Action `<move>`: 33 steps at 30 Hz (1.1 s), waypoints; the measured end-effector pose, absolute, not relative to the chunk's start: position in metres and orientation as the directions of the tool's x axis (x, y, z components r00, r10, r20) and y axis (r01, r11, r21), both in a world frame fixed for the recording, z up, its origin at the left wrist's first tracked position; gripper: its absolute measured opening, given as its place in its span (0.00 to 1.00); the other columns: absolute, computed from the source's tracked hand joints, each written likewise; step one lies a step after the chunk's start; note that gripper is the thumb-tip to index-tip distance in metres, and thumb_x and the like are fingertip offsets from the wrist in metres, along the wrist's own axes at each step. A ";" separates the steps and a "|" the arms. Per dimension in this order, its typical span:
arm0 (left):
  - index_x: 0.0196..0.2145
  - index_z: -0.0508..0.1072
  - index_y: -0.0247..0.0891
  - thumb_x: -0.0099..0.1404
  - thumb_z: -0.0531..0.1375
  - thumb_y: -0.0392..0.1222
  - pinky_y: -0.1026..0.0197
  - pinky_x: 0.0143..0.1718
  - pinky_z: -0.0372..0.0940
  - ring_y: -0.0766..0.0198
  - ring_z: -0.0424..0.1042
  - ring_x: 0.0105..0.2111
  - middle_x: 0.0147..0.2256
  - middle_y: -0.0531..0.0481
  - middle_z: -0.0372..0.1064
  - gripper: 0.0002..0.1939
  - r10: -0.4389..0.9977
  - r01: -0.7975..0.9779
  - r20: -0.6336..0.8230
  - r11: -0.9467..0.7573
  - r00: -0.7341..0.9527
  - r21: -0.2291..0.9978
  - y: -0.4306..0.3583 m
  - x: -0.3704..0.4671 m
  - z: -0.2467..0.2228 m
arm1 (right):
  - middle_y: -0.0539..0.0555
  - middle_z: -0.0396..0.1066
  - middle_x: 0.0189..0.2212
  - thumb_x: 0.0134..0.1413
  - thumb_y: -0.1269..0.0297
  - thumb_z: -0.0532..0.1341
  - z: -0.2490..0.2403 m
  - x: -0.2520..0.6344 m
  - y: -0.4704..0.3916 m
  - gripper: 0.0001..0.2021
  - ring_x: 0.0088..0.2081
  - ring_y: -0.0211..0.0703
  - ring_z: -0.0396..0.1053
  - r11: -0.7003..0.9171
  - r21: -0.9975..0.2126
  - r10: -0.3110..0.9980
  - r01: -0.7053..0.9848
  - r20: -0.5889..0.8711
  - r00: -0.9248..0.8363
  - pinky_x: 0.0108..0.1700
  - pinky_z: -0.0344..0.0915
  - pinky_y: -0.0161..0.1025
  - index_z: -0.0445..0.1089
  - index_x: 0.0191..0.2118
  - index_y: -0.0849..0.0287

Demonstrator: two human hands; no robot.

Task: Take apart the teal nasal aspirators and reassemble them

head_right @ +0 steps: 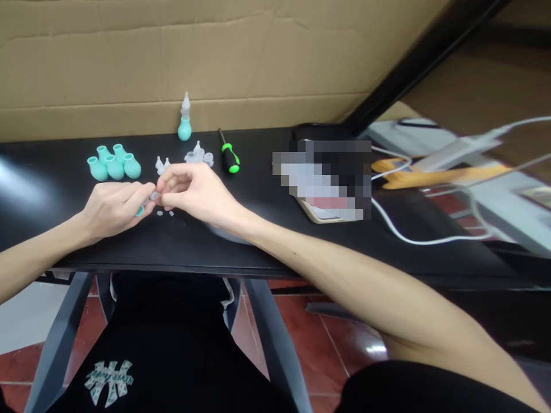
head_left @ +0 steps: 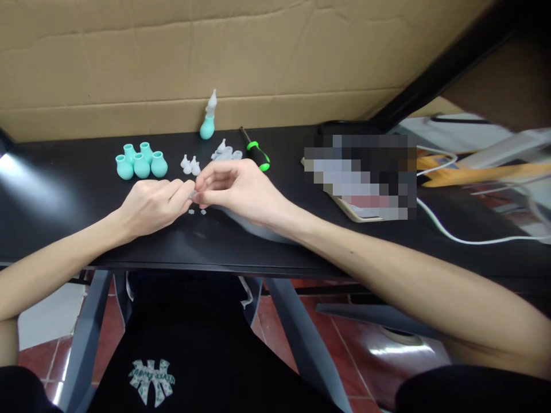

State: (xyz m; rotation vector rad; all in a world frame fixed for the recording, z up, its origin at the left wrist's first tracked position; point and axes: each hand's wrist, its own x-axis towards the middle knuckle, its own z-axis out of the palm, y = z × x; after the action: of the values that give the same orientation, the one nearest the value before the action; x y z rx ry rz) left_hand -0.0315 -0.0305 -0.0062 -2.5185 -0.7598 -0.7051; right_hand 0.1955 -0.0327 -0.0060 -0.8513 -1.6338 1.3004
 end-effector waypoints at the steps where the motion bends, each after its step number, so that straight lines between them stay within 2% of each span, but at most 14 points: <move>1: 0.38 0.76 0.38 0.80 0.54 0.41 0.59 0.25 0.54 0.65 0.71 0.23 0.25 0.53 0.67 0.13 0.349 0.591 0.579 -0.749 0.737 -0.300 -0.031 -0.031 -0.006 | 0.50 0.78 0.27 0.45 0.69 0.73 -0.006 0.195 -0.034 0.08 0.29 0.41 0.77 0.227 -0.974 0.895 -0.008 0.211 -0.392 0.35 0.75 0.39 0.76 0.32 0.58; 6: 0.37 0.74 0.36 0.82 0.55 0.37 0.60 0.24 0.55 0.68 0.69 0.22 0.24 0.55 0.68 0.14 0.146 0.537 0.606 -0.651 0.782 -0.536 -0.032 -0.031 -0.007 | 0.49 0.77 0.26 0.45 0.67 0.74 -0.008 0.190 -0.037 0.09 0.27 0.38 0.74 0.212 -0.974 0.899 -0.081 0.226 -0.374 0.33 0.72 0.37 0.75 0.31 0.59; 10: 0.36 0.72 0.36 0.82 0.55 0.36 0.61 0.24 0.56 0.69 0.67 0.21 0.24 0.56 0.67 0.14 0.070 0.523 0.615 -0.605 0.786 -0.600 -0.032 -0.028 -0.008 | 0.49 0.77 0.26 0.45 0.69 0.73 -0.012 0.188 -0.037 0.08 0.26 0.36 0.73 0.185 -0.977 0.896 -0.102 0.211 -0.390 0.33 0.71 0.35 0.74 0.32 0.59; 14: 0.36 0.72 0.36 0.81 0.56 0.35 0.61 0.23 0.57 0.70 0.67 0.20 0.25 0.56 0.69 0.12 0.011 0.496 0.632 -0.631 0.775 -0.596 -0.031 -0.028 -0.008 | 0.48 0.75 0.25 0.46 0.71 0.69 -0.015 0.189 -0.035 0.06 0.26 0.35 0.71 0.208 -0.973 0.882 -0.103 0.232 -0.410 0.33 0.68 0.35 0.72 0.31 0.58; 18: 0.39 0.73 0.36 0.81 0.57 0.37 0.63 0.23 0.59 0.70 0.69 0.21 0.25 0.57 0.69 0.10 0.035 0.494 0.640 -0.668 0.767 -0.556 -0.031 -0.031 -0.008 | 0.48 0.75 0.27 0.49 0.70 0.69 -0.014 0.191 -0.033 0.06 0.27 0.35 0.71 0.238 -0.964 0.845 -0.117 0.265 -0.465 0.33 0.68 0.35 0.72 0.32 0.58; 25: 0.36 0.71 0.37 0.79 0.58 0.34 0.64 0.22 0.60 0.71 0.68 0.20 0.24 0.59 0.67 0.09 0.017 0.473 0.660 -0.712 0.751 -0.519 -0.031 -0.032 -0.007 | 0.47 0.75 0.26 0.47 0.75 0.69 -0.015 0.192 -0.029 0.09 0.27 0.34 0.71 0.282 -0.950 0.792 -0.134 0.309 -0.527 0.33 0.68 0.34 0.69 0.32 0.58; 29: 0.37 0.70 0.37 0.78 0.60 0.34 0.64 0.22 0.60 0.71 0.68 0.20 0.24 0.59 0.67 0.08 0.003 0.470 0.674 -0.718 0.739 -0.513 -0.033 -0.031 -0.004 | 0.46 0.72 0.26 0.52 0.72 0.72 -0.014 0.190 -0.030 0.10 0.26 0.34 0.70 0.313 -0.936 0.776 -0.159 0.348 -0.525 0.32 0.67 0.35 0.69 0.33 0.58; 33: 0.44 0.71 0.39 0.78 0.61 0.36 0.65 0.25 0.63 0.70 0.71 0.21 0.25 0.60 0.70 0.01 0.002 0.473 0.703 -0.741 0.711 -0.476 -0.031 -0.034 -0.002 | 0.46 0.70 0.27 0.55 0.64 0.77 -0.010 0.191 -0.034 0.16 0.28 0.34 0.68 0.338 -0.927 0.771 -0.164 0.373 -0.516 0.32 0.66 0.35 0.68 0.33 0.57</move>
State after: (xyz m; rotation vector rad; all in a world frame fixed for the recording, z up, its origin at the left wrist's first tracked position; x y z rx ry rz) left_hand -0.0336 -0.0309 -0.0023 -2.2552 -0.3596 -0.9248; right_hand 0.1908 -0.0341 -0.0096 -0.5470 -1.7127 1.3201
